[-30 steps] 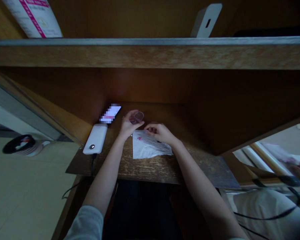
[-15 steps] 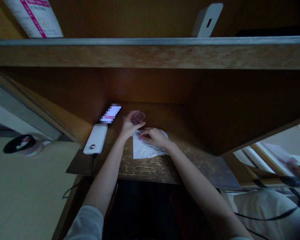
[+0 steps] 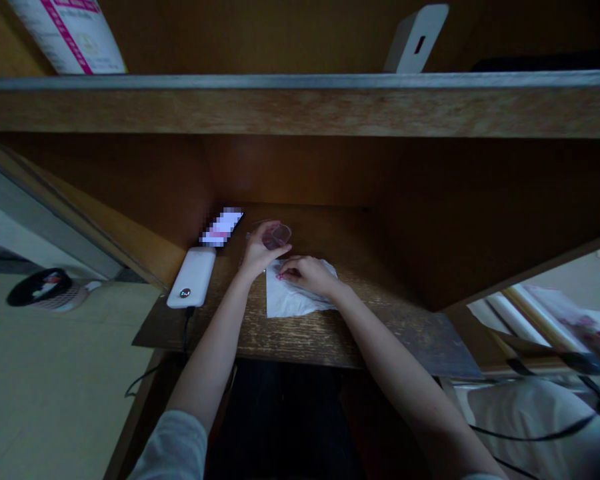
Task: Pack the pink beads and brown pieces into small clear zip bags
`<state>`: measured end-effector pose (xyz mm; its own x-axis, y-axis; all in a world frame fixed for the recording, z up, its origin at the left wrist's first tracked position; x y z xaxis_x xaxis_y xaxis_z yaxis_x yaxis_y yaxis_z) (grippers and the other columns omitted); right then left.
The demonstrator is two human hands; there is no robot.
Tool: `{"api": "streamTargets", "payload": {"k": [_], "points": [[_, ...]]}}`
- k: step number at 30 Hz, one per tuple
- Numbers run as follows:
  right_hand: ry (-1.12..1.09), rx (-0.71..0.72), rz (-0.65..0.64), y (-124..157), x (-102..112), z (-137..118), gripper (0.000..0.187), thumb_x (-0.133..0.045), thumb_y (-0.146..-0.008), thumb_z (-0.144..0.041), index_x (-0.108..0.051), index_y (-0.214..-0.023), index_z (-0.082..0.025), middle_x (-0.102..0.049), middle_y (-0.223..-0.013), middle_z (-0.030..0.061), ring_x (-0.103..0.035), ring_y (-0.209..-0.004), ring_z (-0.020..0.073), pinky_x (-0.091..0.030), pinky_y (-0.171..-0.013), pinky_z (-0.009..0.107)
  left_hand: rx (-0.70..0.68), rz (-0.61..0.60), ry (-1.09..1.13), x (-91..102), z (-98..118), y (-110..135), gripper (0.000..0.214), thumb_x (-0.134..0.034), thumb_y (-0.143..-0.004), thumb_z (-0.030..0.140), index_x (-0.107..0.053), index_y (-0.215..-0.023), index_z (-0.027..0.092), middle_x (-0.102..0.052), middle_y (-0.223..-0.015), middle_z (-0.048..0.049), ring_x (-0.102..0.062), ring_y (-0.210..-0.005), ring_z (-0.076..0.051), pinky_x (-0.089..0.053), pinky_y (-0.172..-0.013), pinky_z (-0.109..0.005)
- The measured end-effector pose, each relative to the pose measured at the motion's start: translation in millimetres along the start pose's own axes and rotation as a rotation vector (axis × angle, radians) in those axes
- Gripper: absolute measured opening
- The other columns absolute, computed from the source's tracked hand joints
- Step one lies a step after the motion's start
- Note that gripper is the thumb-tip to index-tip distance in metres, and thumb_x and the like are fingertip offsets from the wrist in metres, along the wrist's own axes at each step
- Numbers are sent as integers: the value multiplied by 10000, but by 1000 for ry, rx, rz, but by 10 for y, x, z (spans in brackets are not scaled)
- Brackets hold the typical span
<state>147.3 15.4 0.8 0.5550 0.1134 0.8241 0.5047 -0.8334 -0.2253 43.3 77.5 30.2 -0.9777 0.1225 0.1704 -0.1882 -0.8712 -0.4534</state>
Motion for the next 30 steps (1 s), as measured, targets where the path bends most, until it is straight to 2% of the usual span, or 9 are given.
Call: {"api": "streamTargets", "payload": {"k": [5,12,19,24,30], "points": [[-4,-9,20,3,58,-4,168,-579,-839,-220,-716,-933,-242,-718,-905,29,-635,-770,164,-414,-679,260,4,4,-25,6,-23,0,548,-784,-602,209,-580,-1110,207,-610,-1166,-90,-620,-1006,-222,-507,-873,-393],[-130,-23,150,65,383,-36,170,-566,-858,-236,-703,-955,-208,-700,-920,39,-587,-708,128,-406,-651,244,-27,1,-56,8,-19,-5,530,-777,-611,202,-587,-1106,209,-602,-1198,-94,-603,-1064,-233,-499,-896,-400],[-258,-63,379,148,709,50,198,-573,-858,-330,-692,-925,-186,-646,-756,20,-520,-627,117,-383,-581,237,-89,-58,-130,-108,18,34,505,-778,-618,188,-584,-1084,191,-632,-1115,-80,-620,-1015,-219,-499,-889,-378],[-297,-91,447,184,778,117,219,-576,-851,-366,-684,-904,-183,-620,-725,18,-507,-619,117,-387,-574,240,-129,-163,-164,-275,86,101,522,-768,-634,175,-570,-1115,206,-642,-1094,-71,-620,-1004,-217,-493,-894,-386],[-291,-90,445,166,757,125,206,-581,-848,-366,-683,-886,-191,-618,-708,12,-508,-605,117,-391,-571,239,-136,-200,-139,-324,140,130,521,-758,-655,185,-563,-1137,216,-631,-1134,-81,-607,-1050,-224,-477,-926,-396]]}}
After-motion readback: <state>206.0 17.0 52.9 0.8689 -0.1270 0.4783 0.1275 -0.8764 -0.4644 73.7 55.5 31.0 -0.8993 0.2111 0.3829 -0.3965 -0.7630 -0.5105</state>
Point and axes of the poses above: each hand's wrist, its own y-axis away from the middle knuckle, its own x-axis out of the back of the hand, z = x × y, the point moved 8 cm from there along -y, towards the middle knuckle
